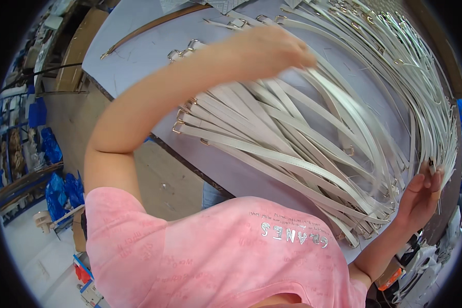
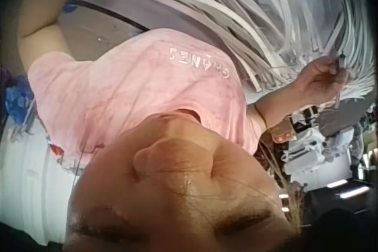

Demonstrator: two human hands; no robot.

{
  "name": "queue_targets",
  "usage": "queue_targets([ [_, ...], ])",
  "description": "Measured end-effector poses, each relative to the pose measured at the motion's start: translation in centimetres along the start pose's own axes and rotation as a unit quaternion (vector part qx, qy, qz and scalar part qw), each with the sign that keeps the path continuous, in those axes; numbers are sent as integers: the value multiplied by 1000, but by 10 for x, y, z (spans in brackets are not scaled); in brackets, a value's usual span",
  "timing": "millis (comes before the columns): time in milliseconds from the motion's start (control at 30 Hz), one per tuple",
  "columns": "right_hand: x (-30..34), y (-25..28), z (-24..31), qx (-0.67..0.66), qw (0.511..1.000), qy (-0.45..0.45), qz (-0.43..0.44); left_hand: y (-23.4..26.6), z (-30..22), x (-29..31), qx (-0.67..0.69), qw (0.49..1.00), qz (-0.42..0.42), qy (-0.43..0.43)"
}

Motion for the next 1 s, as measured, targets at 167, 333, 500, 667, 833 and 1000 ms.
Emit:
queue_targets([
  [167,16,25,-3,-24,995,19,-91,-25,-80,27,-58,995,-58,53],
  [333,20,36,-4,-63,997,13,-48,-30,-92,52,0,982,-97,163],
  [500,15,44,-15,-91,996,9,-10,-53,-35,21,41,982,-157,98],
  [667,10,55,-14,-94,994,7,56,-20,-12,5,138,974,-165,64],
  [833,9,84,3,-78,996,28,35,68,27,99,111,910,-197,347],
  [1000,5,58,4,-94,992,46,70,46,48,221,-40,870,-93,482],
])
Point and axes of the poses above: each hand's wrist, its own x-axis away from the middle knuckle, its own y-axis out of the back of the hand, z = x × y, the point moved 5 cm from there along -x, towards the middle knuckle, and after that the axes turned 8 degrees about -z, right-handed, at the moved point
